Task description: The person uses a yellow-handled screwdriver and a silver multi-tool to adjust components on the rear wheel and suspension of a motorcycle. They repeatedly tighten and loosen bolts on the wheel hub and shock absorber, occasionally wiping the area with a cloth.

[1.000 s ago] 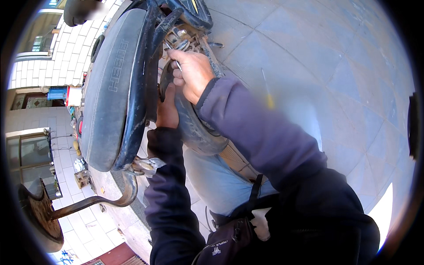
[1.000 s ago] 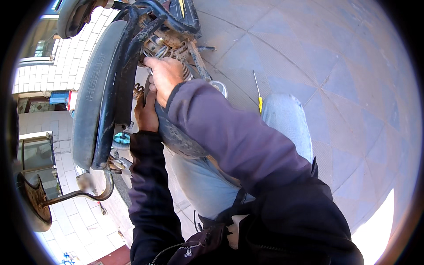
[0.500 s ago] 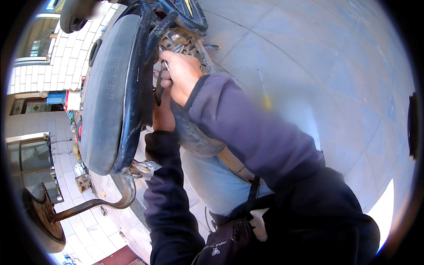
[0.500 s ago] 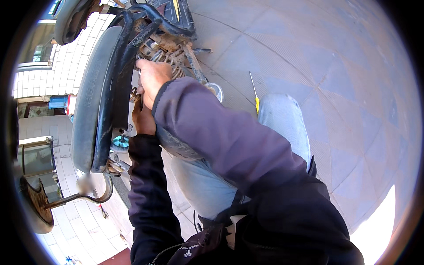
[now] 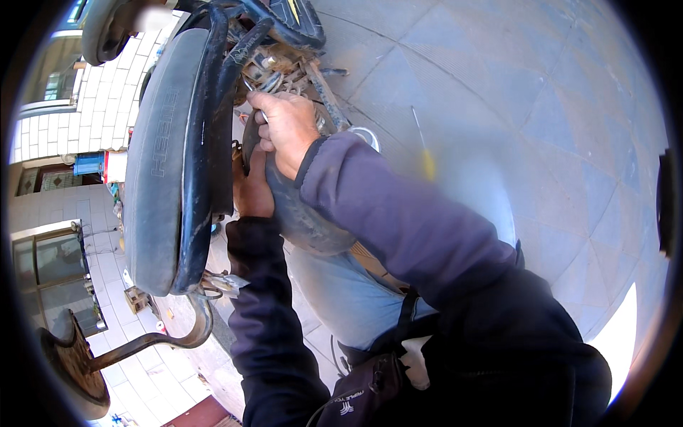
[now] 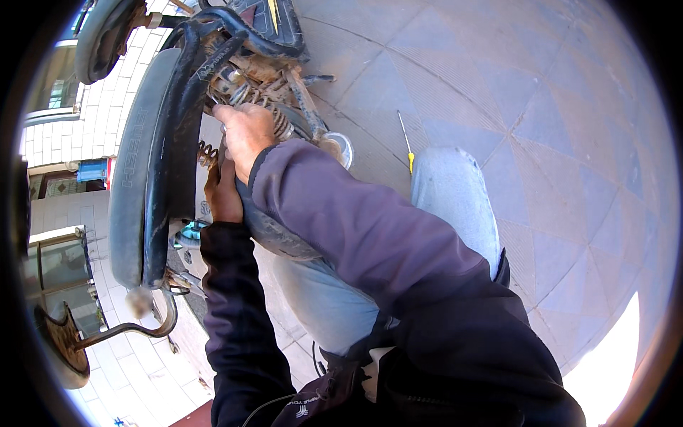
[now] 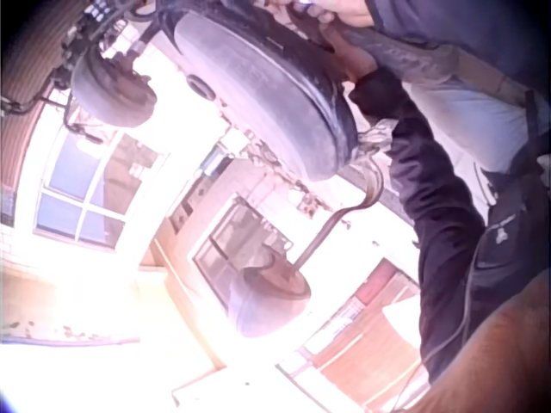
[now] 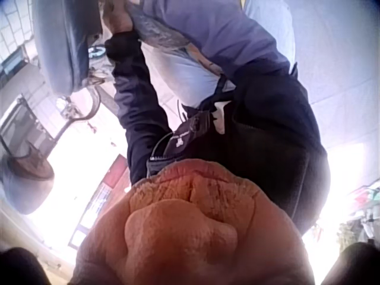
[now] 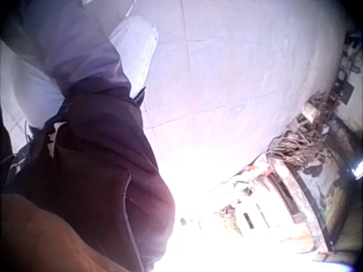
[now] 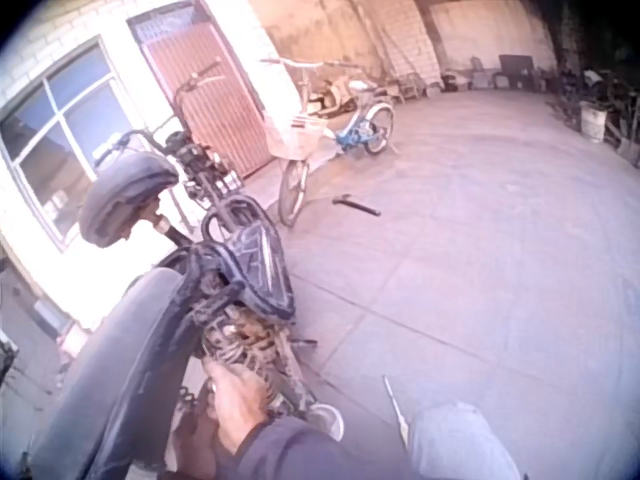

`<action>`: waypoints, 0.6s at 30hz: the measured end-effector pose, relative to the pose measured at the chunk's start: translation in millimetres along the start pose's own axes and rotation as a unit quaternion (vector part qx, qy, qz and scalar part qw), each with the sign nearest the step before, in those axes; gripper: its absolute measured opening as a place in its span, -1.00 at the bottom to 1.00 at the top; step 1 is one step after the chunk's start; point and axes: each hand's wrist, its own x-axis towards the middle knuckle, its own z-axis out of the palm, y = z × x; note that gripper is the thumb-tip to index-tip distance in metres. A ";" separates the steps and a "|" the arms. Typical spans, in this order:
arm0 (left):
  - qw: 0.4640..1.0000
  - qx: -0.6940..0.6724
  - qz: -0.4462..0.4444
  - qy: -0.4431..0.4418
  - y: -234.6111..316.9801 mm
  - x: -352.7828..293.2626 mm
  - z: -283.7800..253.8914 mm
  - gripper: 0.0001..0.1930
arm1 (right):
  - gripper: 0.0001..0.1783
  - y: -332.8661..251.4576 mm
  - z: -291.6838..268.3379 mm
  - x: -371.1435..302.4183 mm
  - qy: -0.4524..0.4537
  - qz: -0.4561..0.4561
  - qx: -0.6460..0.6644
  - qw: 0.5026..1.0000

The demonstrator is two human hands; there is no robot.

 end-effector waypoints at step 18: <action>0.991 0.123 -0.030 -0.048 -23.4 16.8 -12.5 -0.65 | -0.72 7.3 -26.2 9.8 -0.027 -0.062 -0.147 0.987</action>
